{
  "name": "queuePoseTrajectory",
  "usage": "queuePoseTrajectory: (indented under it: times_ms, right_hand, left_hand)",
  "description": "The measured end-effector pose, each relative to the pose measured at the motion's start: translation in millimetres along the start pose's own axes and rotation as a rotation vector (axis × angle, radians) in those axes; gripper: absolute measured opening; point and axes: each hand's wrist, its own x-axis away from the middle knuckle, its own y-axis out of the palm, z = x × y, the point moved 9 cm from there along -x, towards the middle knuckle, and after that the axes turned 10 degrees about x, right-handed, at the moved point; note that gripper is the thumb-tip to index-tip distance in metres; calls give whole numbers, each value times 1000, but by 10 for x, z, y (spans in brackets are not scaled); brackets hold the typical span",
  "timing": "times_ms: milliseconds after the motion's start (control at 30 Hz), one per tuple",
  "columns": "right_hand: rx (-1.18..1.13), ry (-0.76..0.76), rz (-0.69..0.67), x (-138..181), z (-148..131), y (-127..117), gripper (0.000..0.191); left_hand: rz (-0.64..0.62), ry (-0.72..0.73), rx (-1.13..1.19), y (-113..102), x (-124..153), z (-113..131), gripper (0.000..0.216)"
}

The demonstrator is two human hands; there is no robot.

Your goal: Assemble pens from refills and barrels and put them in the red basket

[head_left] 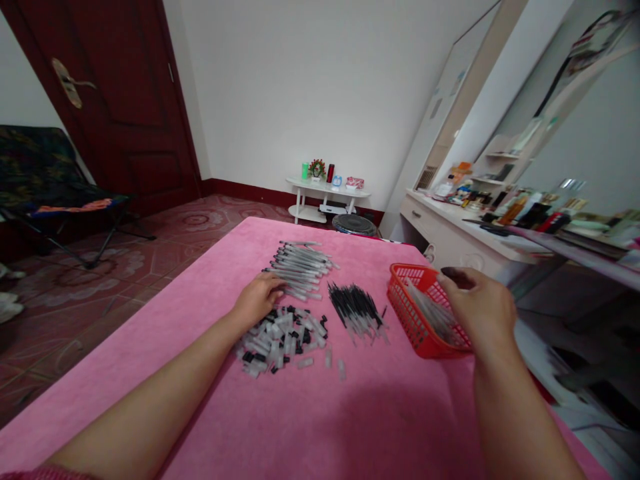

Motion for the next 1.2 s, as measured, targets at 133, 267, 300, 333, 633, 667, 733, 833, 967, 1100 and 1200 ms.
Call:
queuePoseTrajectory:
  times_ms: [133, 267, 300, 333, 633, 667, 733, 833, 967, 1100, 1200]
  right_hand:
    - [-133, -97, -67, 106, -307, 92, 26]
    - [-261, -209, -129, 270, -619, 241, 27]
    - [-301, -242, -155, 339, -722, 287, 26]
    - [-346, -281, -191, 426, -843, 338, 24]
    - [-599, -459, -592, 1365, -1596, 845, 29]
    - [-600, -462, -611, 1404, -1604, 887, 23]
    - [-649, -416, -678, 1448, -1586, 988, 27]
    - [-842, -208, -901, 1535, -1530, 1176, 38]
    - [-1054, -48, -1227, 1760, -1597, 1260, 41]
    - [-968, -241, -1126, 1706, -1668, 1146, 37]
    - [-790, -457, -902, 1600, -1702, 1013, 36]
  left_hand:
    - [-35, -25, -87, 18, 27, -5, 27]
    - [22, -28, -188, -66, 36, 96, 21]
    - [40, -13, -210, -89, 33, 161, 20]
    - [51, 8, -231, -103, 31, 242, 19]
    - [-21, 338, -373, 91, 126, 1165, 29]
    - [-25, 368, -372, 111, 144, 1219, 28]
    - [-17, 422, -356, 135, 174, 1292, 29]
    - [15, 506, -310, 139, 212, 1353, 27]
    - [-24, 572, -305, 167, 251, 1365, 20]
    - [-111, 564, -346, 207, 268, 1325, 21]
    - [-178, 518, -322, 243, 261, 1275, 23]
